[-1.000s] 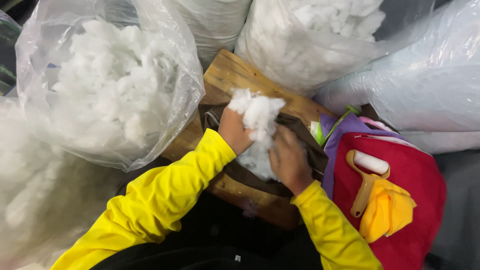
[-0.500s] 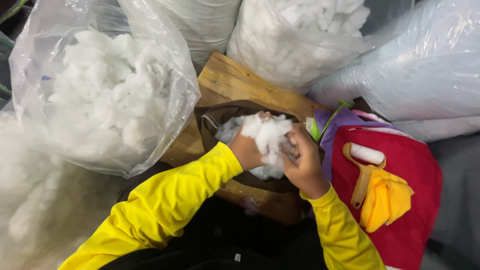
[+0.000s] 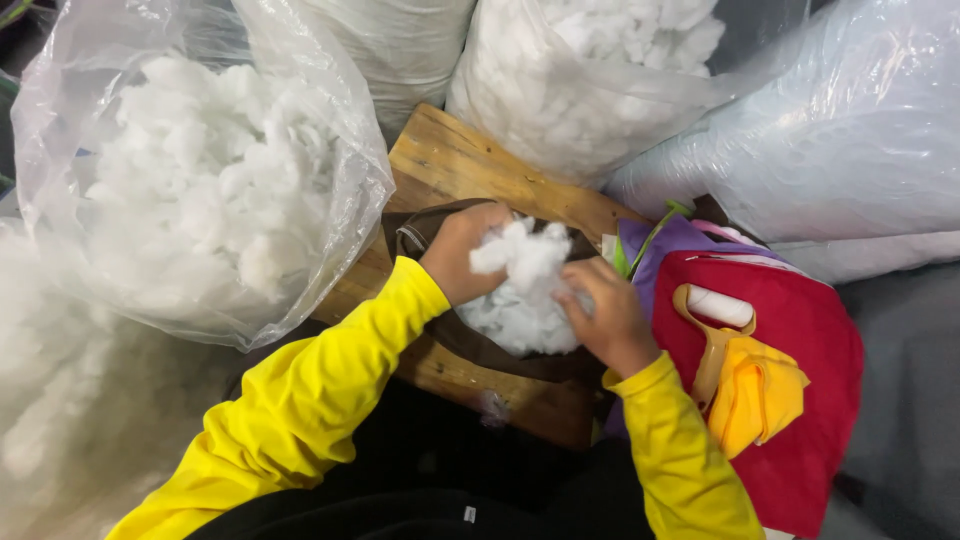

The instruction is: Stuffing a brown fabric cushion casing with white polyester fiberfill from large storage bags.

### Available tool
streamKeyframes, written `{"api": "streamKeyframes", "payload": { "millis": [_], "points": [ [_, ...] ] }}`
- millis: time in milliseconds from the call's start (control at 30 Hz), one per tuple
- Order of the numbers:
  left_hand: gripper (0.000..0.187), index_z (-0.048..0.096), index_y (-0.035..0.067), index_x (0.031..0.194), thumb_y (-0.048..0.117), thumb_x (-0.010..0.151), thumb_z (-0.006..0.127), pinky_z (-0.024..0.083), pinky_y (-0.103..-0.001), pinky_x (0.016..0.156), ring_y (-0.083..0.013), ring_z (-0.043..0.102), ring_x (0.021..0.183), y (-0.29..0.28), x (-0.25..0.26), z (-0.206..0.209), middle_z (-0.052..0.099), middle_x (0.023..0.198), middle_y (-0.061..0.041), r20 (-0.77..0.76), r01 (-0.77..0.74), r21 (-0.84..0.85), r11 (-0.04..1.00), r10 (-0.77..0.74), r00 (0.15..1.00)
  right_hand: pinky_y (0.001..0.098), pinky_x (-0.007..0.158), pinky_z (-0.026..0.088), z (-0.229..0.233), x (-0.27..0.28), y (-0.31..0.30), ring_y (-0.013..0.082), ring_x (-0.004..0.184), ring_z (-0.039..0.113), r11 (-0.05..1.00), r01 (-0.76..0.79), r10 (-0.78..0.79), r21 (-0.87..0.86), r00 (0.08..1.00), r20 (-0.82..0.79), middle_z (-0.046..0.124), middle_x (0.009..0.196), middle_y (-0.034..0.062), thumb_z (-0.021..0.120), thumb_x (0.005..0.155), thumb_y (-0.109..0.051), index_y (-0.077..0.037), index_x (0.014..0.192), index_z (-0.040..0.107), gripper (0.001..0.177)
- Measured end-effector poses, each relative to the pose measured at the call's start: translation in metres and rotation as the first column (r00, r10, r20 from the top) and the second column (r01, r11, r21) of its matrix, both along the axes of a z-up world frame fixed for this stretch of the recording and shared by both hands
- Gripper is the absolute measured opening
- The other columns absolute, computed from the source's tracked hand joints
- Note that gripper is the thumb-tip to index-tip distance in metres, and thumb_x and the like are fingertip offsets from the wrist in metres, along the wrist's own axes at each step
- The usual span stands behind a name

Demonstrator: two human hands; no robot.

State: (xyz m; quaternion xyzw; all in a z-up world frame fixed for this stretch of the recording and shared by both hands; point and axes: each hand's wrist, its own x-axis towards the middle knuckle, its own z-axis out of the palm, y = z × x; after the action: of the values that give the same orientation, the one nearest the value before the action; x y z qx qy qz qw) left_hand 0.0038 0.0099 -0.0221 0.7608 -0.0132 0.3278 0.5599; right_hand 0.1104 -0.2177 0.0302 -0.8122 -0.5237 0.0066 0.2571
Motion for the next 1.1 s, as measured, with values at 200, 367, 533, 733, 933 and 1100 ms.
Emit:
{"api": "streamKeyframes", "payload": {
  "millis": [200, 367, 533, 733, 933, 1100],
  "points": [
    [0.064, 0.053, 0.010, 0.124, 0.002, 0.066, 0.081, 0.055, -0.052, 0.097, -0.0480, 0.066, 0.107, -0.011, -0.017, 0.030, 0.059, 0.116, -0.023, -0.323, 0.047, 0.137, 0.989, 0.000, 0.946, 0.0515, 0.089, 0.052, -0.011, -0.022, 0.024, 0.0426, 0.095, 0.066, 0.921, -0.111, 0.151, -0.373, 0.985, 0.080, 0.068, 0.094, 0.0239, 0.060, 0.095, -0.022, -0.004, 0.093, 0.075, 0.023],
    [0.070, 0.053, 0.009, 0.130, -0.002, 0.065, 0.078, 0.051, -0.055, 0.101, -0.0511, 0.064, 0.112, -0.013, -0.019, 0.033, 0.058, 0.118, -0.025, -0.239, 0.026, 0.097, 0.995, -0.002, 0.971, 0.0425, 0.081, 0.060, 0.063, -0.027, 0.001, 0.0359, 0.101, 0.072, 1.000, 0.011, -0.009, 0.009, 0.991, -0.130, 0.068, 0.118, 0.0169, 0.071, 0.093, -0.017, -0.005, 0.127, 0.065, 0.036],
    [0.067, 0.053, 0.009, 0.131, 0.003, 0.068, 0.077, 0.051, -0.051, 0.102, -0.0456, 0.064, 0.112, -0.042, -0.010, 0.031, 0.060, 0.113, -0.021, -0.082, 0.046, 0.078, 0.996, -0.040, 0.996, 0.0388, 0.098, 0.055, 0.051, -0.044, 0.019, 0.0319, 0.124, 0.062, 0.947, -0.051, 0.138, 0.319, 0.957, -0.256, 0.060, 0.134, 0.0161, 0.083, 0.085, -0.019, -0.003, 0.128, 0.063, 0.050],
    [0.013, 0.064, 0.015, 0.086, 0.006, 0.077, 0.069, 0.055, -0.046, 0.074, -0.0373, 0.067, 0.082, -0.015, -0.012, 0.026, 0.063, 0.082, -0.009, -0.070, 0.003, 0.133, 0.991, 0.006, 0.998, 0.0368, 0.084, 0.055, 0.041, -0.012, 0.012, 0.0270, 0.085, 0.072, 0.970, -0.014, 0.031, 0.244, 0.997, -0.067, 0.073, 0.087, -0.0011, 0.074, 0.081, -0.002, -0.022, 0.094, 0.074, 0.024],
    [0.067, 0.054, 0.008, 0.139, 0.018, 0.073, 0.067, 0.048, -0.062, 0.101, -0.0519, 0.060, 0.118, -0.017, -0.021, 0.023, 0.062, 0.121, -0.030, -0.240, 0.245, 0.119, 0.962, -0.211, 0.947, 0.0395, 0.092, 0.050, -0.003, 0.004, 0.005, 0.0281, 0.098, 0.065, 0.922, 0.216, -0.149, 0.320, 0.964, -0.221, 0.064, 0.103, 0.0127, 0.082, 0.092, -0.027, -0.011, 0.113, 0.052, 0.040],
    [0.040, 0.059, 0.025, 0.137, 0.019, 0.099, 0.047, 0.048, -0.055, 0.098, -0.0312, 0.054, 0.130, -0.031, 0.030, -0.069, 0.060, 0.137, -0.007, -0.661, 0.382, 0.717, 0.582, 0.396, 0.637, 0.0496, 0.082, 0.058, -0.054, 0.015, 0.027, 0.0384, 0.101, 0.070, 0.976, -0.062, 0.118, -0.207, 0.956, 0.269, 0.067, 0.120, 0.0162, 0.051, 0.105, -0.035, -0.014, 0.117, 0.064, 0.028]
  ]
}}
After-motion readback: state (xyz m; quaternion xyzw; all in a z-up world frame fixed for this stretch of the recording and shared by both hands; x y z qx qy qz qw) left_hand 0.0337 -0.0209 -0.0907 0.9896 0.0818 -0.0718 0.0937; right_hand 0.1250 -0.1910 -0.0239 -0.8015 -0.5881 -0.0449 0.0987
